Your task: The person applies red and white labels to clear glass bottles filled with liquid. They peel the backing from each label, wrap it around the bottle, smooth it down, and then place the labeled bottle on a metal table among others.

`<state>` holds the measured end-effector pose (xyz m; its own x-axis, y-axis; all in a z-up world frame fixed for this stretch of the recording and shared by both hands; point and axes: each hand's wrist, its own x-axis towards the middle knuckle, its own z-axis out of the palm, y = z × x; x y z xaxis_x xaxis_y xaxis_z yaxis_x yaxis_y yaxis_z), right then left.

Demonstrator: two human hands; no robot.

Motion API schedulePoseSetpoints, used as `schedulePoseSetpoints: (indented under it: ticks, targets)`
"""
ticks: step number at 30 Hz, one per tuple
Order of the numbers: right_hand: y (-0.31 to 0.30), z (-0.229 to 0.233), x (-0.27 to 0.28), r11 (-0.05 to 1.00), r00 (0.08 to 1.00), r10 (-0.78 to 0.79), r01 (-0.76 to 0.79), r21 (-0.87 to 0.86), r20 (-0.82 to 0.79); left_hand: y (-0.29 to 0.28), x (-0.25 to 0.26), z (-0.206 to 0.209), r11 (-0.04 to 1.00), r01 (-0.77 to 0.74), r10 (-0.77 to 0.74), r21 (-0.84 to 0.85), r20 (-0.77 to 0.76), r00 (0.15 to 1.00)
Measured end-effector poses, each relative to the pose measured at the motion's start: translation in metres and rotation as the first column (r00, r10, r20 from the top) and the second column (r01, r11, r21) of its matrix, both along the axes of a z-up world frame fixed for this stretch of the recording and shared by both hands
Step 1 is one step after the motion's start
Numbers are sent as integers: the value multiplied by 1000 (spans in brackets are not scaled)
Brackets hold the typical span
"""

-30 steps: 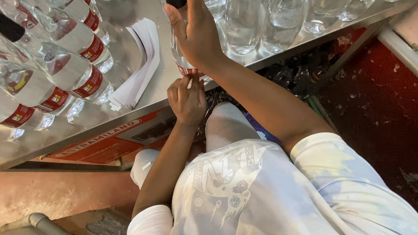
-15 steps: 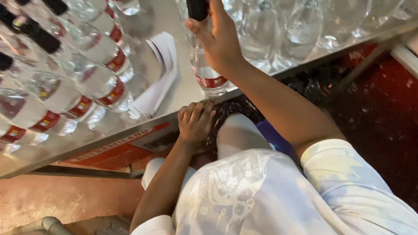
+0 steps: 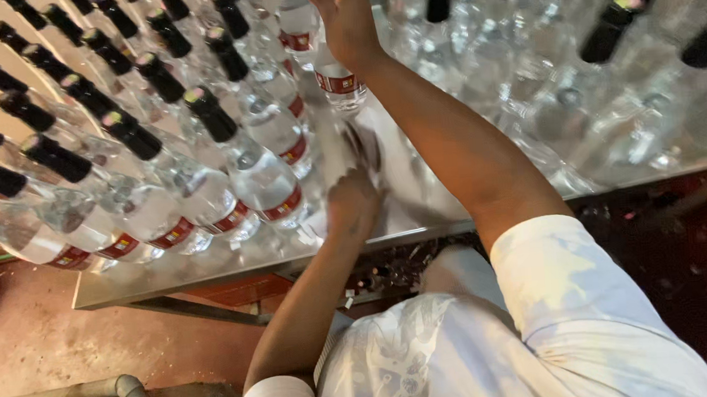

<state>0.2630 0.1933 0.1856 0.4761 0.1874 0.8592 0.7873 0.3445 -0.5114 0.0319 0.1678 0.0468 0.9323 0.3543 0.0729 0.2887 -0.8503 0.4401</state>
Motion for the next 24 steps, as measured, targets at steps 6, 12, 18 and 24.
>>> schedulePoseSetpoints:
  ticks: [6, 12, 18, 24]
  targets:
    - [93, -54, 79, 992, 990, 126, -126, 6, -63, 23, 23, -47, 865, 167, -139, 473, -92, 986]
    - [131, -77, 120, 987, 978, 151, -157, -35, -145, 32, 9, -11, 952, 277, -253, 128, -177, 951]
    - [118, -77, 120, 987, 988, 152, -151, -59, 8, 38, 0, 19, 899, -65, -49, -433, -248, 968]
    - [46, -58, 39, 927, 947, -316, 322, -191, 65, 95, 32, -102, 321, 483, -193, -815, 443, 875]
